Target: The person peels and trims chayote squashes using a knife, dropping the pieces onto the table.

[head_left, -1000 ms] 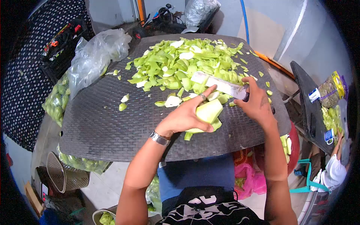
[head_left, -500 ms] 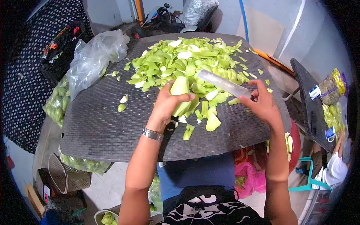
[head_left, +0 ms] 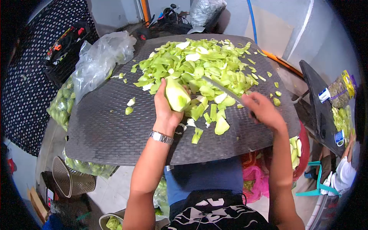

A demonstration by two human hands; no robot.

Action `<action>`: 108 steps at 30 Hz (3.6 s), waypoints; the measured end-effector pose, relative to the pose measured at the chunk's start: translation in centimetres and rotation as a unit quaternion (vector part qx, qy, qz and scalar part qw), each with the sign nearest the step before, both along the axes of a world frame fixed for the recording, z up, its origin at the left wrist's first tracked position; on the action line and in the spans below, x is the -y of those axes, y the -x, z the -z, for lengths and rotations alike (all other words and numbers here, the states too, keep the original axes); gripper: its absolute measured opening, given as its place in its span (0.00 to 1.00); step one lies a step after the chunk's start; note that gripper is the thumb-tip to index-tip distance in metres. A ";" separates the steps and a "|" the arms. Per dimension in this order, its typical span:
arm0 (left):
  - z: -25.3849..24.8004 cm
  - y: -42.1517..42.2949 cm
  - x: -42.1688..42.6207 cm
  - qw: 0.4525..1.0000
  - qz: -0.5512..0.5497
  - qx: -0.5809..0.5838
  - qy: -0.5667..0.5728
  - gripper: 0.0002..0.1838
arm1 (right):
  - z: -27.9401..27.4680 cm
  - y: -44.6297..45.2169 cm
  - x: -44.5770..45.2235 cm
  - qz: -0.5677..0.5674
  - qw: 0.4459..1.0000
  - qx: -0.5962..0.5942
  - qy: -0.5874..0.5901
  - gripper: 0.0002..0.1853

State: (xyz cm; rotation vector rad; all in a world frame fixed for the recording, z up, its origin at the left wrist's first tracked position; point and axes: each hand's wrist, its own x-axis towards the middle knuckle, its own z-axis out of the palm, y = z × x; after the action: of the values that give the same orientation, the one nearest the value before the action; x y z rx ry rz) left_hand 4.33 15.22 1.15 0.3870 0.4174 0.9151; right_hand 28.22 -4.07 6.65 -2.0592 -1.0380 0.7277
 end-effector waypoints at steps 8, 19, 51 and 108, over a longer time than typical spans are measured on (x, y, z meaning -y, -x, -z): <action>-0.7 -0.5 1.4 0.996 0.070 0.027 -0.046 0.22 | 3.3 12.2 1.4 -0.047 0.959 -0.208 -0.187 0.26; 0.5 -1.5 1.8 0.991 0.074 -0.067 -0.086 0.27 | 3.4 10.8 -4.9 0.051 0.951 0.219 -0.214 0.29; -3.4 -0.1 10.3 0.998 0.066 -0.020 0.008 0.24 | 3.3 16.0 4.9 -0.093 0.961 -0.111 -0.235 0.34; -4.0 0.3 15.9 0.995 -0.047 0.021 -0.090 0.22 | 4.6 15.9 7.6 -0.139 0.951 -0.118 -0.251 0.42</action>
State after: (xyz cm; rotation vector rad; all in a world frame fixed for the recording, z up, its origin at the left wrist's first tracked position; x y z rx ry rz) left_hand 3.99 -0.69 5.12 0.5157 0.3179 1.0544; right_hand 12.31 -11.68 2.04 -1.3750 -1.2377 0.7361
